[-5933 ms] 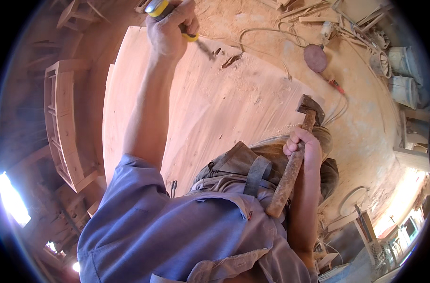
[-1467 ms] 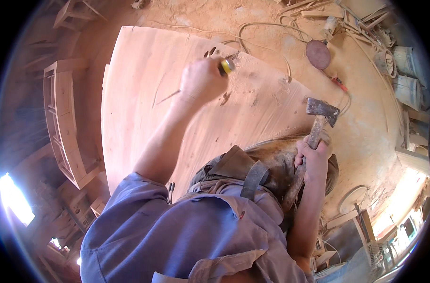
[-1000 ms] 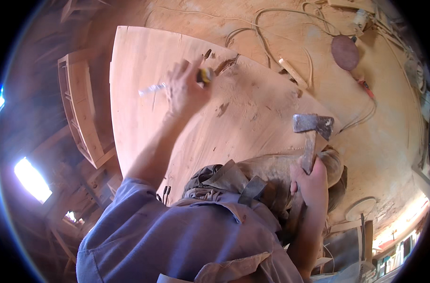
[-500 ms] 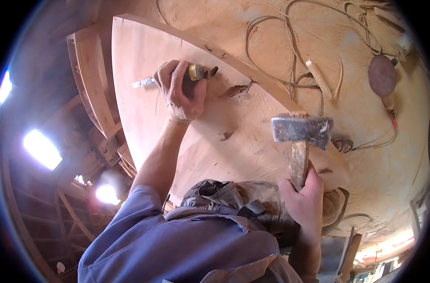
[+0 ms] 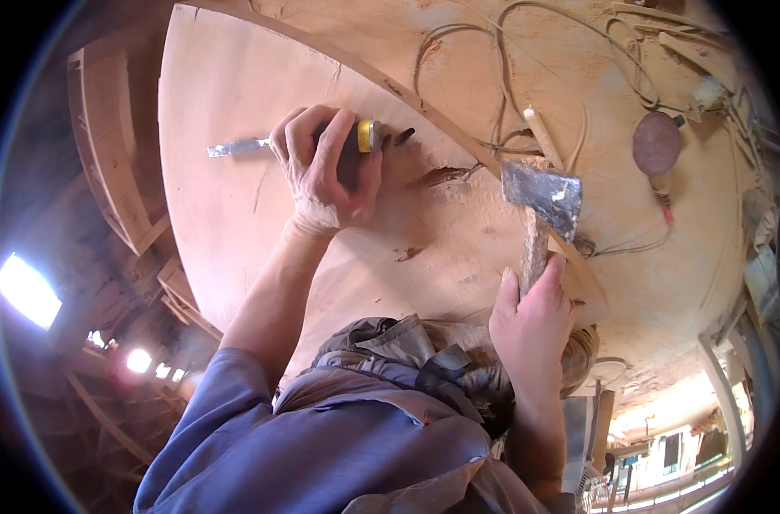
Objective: The person uses a chisel and mallet to carve a large wooden board, repeatedly striking the chisel to remove wood chips. They then use a hand saw to cut a small piece of wood from the board.
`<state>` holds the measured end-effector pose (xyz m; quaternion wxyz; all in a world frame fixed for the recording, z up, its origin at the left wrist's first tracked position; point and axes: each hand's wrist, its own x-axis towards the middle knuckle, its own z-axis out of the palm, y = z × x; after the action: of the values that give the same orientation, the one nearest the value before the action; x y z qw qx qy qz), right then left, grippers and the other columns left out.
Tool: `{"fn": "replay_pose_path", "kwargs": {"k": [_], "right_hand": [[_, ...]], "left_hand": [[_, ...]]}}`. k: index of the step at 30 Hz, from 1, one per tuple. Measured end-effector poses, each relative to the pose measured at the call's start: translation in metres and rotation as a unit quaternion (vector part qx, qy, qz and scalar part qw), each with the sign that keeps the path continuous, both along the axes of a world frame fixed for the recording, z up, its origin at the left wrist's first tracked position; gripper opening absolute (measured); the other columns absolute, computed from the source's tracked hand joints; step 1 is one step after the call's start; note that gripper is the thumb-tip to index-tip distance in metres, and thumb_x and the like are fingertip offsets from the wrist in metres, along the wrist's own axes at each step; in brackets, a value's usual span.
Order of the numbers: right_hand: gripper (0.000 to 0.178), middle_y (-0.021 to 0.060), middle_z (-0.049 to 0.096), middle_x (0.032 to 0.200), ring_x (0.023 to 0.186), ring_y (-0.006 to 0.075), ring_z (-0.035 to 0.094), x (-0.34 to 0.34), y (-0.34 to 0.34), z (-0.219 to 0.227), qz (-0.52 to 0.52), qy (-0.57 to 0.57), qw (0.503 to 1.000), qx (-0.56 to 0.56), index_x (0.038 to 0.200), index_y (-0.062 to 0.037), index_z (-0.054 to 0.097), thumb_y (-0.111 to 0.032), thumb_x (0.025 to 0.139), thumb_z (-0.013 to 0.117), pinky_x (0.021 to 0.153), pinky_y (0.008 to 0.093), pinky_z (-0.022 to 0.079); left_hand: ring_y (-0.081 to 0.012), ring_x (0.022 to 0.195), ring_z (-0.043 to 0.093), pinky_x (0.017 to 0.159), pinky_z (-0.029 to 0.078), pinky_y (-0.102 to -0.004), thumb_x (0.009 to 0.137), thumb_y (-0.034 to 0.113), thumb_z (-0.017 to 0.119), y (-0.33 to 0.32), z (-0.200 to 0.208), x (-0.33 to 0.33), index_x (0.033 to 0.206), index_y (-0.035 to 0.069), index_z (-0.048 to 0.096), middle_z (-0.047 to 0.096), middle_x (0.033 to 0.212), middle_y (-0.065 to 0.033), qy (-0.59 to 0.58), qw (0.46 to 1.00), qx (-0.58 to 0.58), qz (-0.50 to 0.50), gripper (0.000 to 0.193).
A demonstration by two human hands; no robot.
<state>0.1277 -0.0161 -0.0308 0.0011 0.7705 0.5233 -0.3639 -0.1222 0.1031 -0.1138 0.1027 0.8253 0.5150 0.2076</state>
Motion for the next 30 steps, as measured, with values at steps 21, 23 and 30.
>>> {"fn": "replay_pose_path", "kwargs": {"k": [21, 23, 30], "right_hand": [[0.027, 0.0238, 0.070, 0.082, 0.078, 0.0438, 0.071, -0.066, -0.126, 0.044, 0.117, -0.090, 0.986, -0.082, 0.111, -0.0014, 0.047, -0.015, 0.090, 0.059, 0.070, 0.0546, 0.056], [0.026, 0.0243, 0.070, 0.083, 0.079, 0.0450, 0.070, -0.063, -0.129, 0.044, 0.112, -0.092, 0.987, -0.069, 0.109, -0.0016, 0.047, -0.016, 0.091, 0.059, 0.073, 0.0556, 0.056], [0.040, 0.0292, 0.070, 0.092, 0.094, 0.0477, 0.068, -0.052, -0.162, 0.058, -0.043, -0.066, 0.995, -0.064, 0.117, 0.0020, 0.052, -0.025, 0.090, 0.065, 0.082, 0.0573, 0.052]], "left_hand": [[-0.0327, 0.104, 0.053, 0.091, 0.041, -0.0469, 0.077, 0.017, 0.075, -0.021, 0.003, -0.012, 0.117, 0.012, 0.064, 0.057, 0.108, -0.0094, -0.090, 0.994, 0.049, -0.049, 0.042], [-0.0317, 0.102, 0.053, 0.089, 0.042, -0.0473, 0.078, 0.019, 0.074, -0.048, 0.007, -0.011, 0.117, 0.011, 0.064, 0.056, 0.106, -0.0092, -0.111, 0.981, 0.025, -0.155, 0.042], [-0.0305, 0.089, 0.059, 0.075, 0.050, -0.0420, 0.081, 0.018, 0.075, -0.147, 0.064, 0.006, 0.116, 0.009, 0.063, 0.057, 0.097, -0.0120, -0.134, 0.940, -0.114, -0.291, 0.038]]}}
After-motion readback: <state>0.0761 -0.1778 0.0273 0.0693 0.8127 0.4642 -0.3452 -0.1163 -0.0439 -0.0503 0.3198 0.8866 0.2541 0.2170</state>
